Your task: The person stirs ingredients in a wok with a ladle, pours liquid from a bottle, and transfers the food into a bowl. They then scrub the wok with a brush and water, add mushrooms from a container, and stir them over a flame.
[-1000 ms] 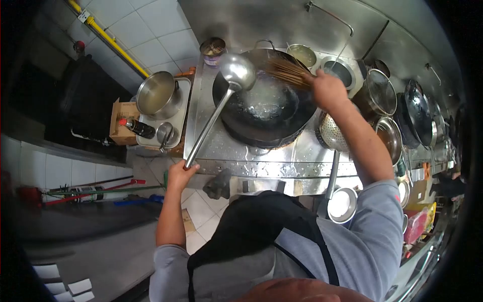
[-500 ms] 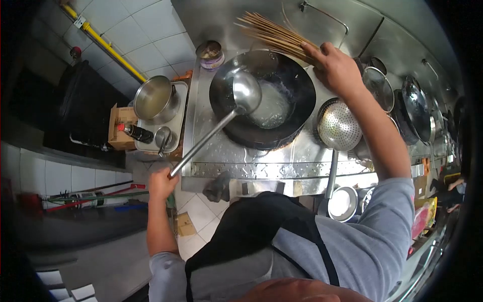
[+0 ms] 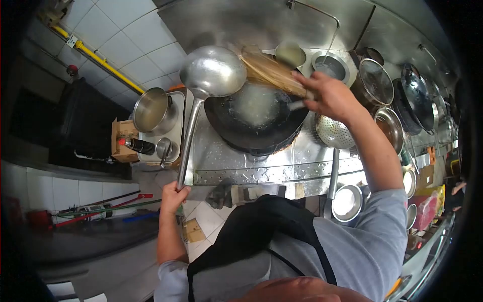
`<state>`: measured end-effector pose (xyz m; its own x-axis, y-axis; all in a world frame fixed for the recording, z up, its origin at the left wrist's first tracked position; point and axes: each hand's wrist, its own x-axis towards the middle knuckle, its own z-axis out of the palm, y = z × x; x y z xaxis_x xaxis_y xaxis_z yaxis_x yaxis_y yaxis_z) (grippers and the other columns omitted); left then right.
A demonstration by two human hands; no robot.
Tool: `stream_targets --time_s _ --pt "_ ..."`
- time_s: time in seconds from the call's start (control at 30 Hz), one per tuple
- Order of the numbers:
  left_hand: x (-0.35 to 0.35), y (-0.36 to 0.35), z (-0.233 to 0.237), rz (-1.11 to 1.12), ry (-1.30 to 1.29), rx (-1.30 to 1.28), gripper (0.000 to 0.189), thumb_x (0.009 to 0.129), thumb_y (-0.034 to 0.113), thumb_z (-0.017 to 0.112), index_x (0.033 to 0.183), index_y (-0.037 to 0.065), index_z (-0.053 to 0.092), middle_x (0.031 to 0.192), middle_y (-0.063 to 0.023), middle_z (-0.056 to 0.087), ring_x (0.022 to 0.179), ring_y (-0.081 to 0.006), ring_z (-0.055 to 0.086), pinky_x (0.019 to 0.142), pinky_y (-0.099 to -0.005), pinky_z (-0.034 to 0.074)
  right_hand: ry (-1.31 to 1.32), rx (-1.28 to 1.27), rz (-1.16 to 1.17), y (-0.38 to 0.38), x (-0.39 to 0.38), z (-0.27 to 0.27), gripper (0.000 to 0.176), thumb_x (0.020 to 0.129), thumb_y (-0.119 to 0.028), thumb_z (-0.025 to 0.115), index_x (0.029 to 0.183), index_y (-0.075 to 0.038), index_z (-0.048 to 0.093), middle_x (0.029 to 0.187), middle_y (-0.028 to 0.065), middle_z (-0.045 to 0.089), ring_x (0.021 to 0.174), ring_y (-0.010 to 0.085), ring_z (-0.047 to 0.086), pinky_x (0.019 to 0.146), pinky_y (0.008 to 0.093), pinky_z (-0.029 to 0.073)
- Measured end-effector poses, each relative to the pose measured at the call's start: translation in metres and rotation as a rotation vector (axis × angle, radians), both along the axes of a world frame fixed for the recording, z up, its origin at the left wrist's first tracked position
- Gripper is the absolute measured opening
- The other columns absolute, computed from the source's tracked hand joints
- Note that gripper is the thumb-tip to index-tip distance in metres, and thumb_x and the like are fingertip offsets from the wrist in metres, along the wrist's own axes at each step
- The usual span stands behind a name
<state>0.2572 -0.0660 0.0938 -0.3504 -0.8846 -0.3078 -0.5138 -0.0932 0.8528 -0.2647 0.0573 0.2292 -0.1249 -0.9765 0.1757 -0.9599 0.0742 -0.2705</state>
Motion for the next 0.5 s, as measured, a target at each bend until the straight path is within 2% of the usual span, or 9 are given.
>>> stream_targets --time_s 0.03,0.1,0.13,0.17,0.23,0.3,0.37,0.43,0.5 --pt "-0.003 0.000 0.000 -0.001 0.013 0.018 0.017 0.082 0.010 0.073 0.074 0.001 0.061 0.059 0.0001 0.054 0.046 -0.0080 0.050 0.043 -0.0267 0.041 -0.005 -0.004 0.000 0.001 0.000 -0.004 0.071 0.079 -0.023 0.076 0.145 -0.027 0.049 0.106 0.0136 0.060 0.095 0.0351 0.064 0.082 0.0437 0.053" --pt "-0.007 0.004 -0.004 0.030 0.003 0.055 0.016 0.082 0.009 0.072 0.074 0.001 0.060 0.058 -0.0002 0.054 0.046 -0.0083 0.050 0.043 -0.0266 0.040 0.080 0.133 -0.229 0.003 -0.004 -0.009 0.071 0.079 -0.023 0.076 0.145 -0.025 0.049 0.106 0.0147 0.060 0.096 0.0367 0.063 0.084 0.0440 0.052" --pt "-0.010 0.007 -0.006 0.067 -0.009 0.098 0.016 0.083 0.009 0.071 0.074 0.001 0.060 0.058 -0.0005 0.054 0.045 -0.0086 0.050 0.042 -0.0266 0.040 -0.032 -0.035 -0.267 0.004 -0.001 -0.009 0.069 0.080 -0.021 0.074 0.145 -0.024 0.049 0.104 0.0154 0.059 0.095 0.0366 0.064 0.083 0.0439 0.052" --pt "-0.014 0.011 -0.006 0.074 -0.014 0.105 0.016 0.083 0.009 0.071 0.074 0.001 0.060 0.058 -0.0005 0.054 0.045 -0.0086 0.050 0.042 -0.0266 0.040 -0.036 -0.028 -0.261 0.002 0.009 -0.009 0.069 0.080 -0.021 0.074 0.145 -0.024 0.049 0.104 0.0154 0.059 0.095 0.0366 0.064 0.083 0.0439 0.052" --pt "-0.022 0.016 -0.002 0.047 -0.041 0.088 0.015 0.083 0.009 0.070 0.074 0.001 0.060 0.057 -0.0006 0.053 0.044 -0.0090 0.049 0.042 -0.0269 0.039 -0.256 -0.524 -0.280 -0.002 0.031 -0.010 0.066 0.082 -0.019 0.072 0.144 -0.022 0.050 0.105 0.0163 0.059 0.093 0.0363 0.065 0.081 0.0446 0.053" --pt "-0.025 0.017 -0.011 0.048 -0.034 0.094 0.016 0.083 0.009 0.069 0.073 0.001 0.059 0.056 -0.0005 0.053 0.044 -0.0090 0.049 0.042 -0.0269 0.038 -0.244 -0.437 -0.192 -0.003 0.031 -0.024 0.064 0.083 -0.020 0.071 0.143 -0.022 0.051 0.107 0.0170 0.060 0.093 0.0362 0.064 0.081 0.0444 0.053" --pt "-0.024 0.024 -0.012 0.057 -0.017 0.100 0.017 0.083 0.010 0.069 0.073 0.002 0.059 0.055 -0.0003 0.052 0.044 -0.0090 0.048 0.042 -0.0269 0.038 -0.005 0.258 -0.125 -0.002 0.018 -0.037 0.062 0.083 -0.023 0.071 0.142 -0.021 0.053 0.108 0.0171 0.060 0.095 0.0367 0.063 0.083 0.0438 0.052" --pt "-0.033 0.031 -0.007 0.087 -0.063 0.166 0.018 0.083 0.010 0.069 0.071 0.003 0.057 0.054 -0.0001 0.052 0.044 -0.0090 0.048 0.042 -0.0270 0.038 -0.071 0.250 -0.206 -0.002 0.011 -0.041 0.064 0.081 -0.026 0.073 0.142 -0.021 0.053 0.106 0.0175 0.060 0.097 0.0367 0.062 0.085 0.0434 0.051" --pt "-0.034 0.040 -0.008 0.093 -0.090 0.190 0.018 0.083 0.010 0.069 0.071 0.003 0.057 0.054 -0.0002 0.052 0.044 -0.0091 0.048 0.042 -0.0269 0.038 -0.397 -0.230 -0.341 0.000 0.016 -0.039 0.067 0.079 -0.026 0.073 0.143 -0.020 0.053 0.105 0.0185 0.061 0.098 0.0370 0.063 0.085 0.0436 0.051"
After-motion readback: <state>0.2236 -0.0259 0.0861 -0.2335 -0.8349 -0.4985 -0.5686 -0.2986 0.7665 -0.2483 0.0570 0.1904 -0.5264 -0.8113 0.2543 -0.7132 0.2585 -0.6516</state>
